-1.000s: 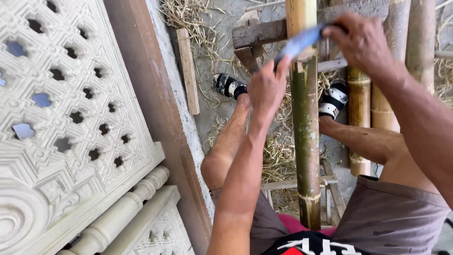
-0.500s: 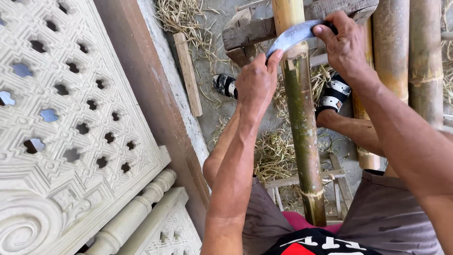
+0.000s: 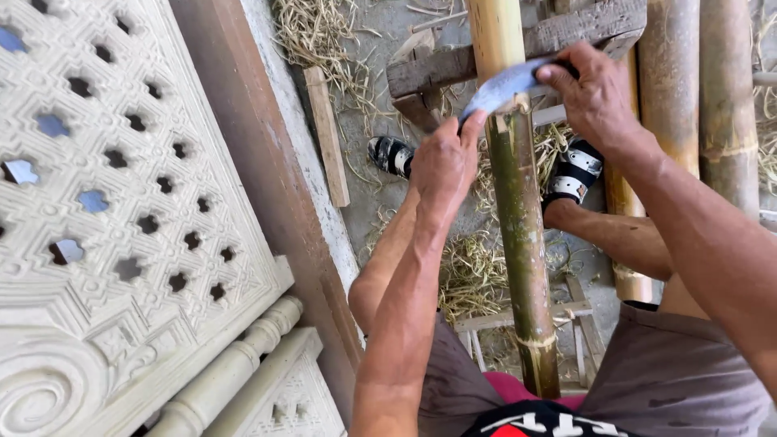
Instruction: Use a curved billhook knife to strip the outer bark and shave the surface of a bamboo pole.
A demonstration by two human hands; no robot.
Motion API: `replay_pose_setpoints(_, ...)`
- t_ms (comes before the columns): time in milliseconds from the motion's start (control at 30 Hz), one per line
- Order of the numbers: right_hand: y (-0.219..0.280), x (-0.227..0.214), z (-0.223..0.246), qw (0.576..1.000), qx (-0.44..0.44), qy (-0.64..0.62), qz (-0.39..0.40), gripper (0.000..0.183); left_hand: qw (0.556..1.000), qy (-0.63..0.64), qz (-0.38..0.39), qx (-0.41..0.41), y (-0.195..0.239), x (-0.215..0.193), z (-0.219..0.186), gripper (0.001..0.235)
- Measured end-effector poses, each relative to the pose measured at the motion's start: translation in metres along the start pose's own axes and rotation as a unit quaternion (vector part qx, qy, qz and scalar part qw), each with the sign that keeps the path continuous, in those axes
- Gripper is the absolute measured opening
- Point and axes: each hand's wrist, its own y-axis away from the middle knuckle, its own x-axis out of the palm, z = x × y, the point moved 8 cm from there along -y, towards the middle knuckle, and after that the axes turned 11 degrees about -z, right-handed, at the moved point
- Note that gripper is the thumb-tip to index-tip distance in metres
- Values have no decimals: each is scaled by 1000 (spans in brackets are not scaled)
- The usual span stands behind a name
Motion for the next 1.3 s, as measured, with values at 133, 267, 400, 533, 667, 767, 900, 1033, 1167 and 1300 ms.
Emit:
replay_pose_setpoints(133,4,6,-2,1000,-3,4,-6,33,999,3,-29,18,4,-12,-2,59)
replay_pose_setpoints(267,-6,9,-20,998,52,38,22,32,994,14,87,-70,-4,8,6,56)
replay_pose_setpoints(400,6,6,-7,1000,-20,10,-1,30,997,43,58,-36,-4,8,1,53)
replay_pose_setpoints(533,-9,1,-8,999,37,-1,21,31,998,0,38,-45,4,6,5,53)
replay_pose_setpoints(667,32,13,-22,994,-10,72,84,30,998,-1,2,-63,25,-1,11,50)
replay_pose_setpoints(767,19,5,-16,994,64,39,78,32,1000,0,-15,-1,33,-1,10,53)
replay_pose_setpoints(900,5,0,-16,991,121,-38,30,34,999,25,26,-14,7,-1,-3,50)
replay_pose_setpoints(1033,49,-1,-13,981,147,51,114,32,999,24,12,18,44,-16,5,48)
replay_pose_setpoints(1167,29,4,-26,989,72,44,118,36,998,9,43,39,19,-3,8,54)
replay_pose_setpoints(1300,0,-8,1,989,130,-31,64,38,996,24,73,-37,3,14,18,50)
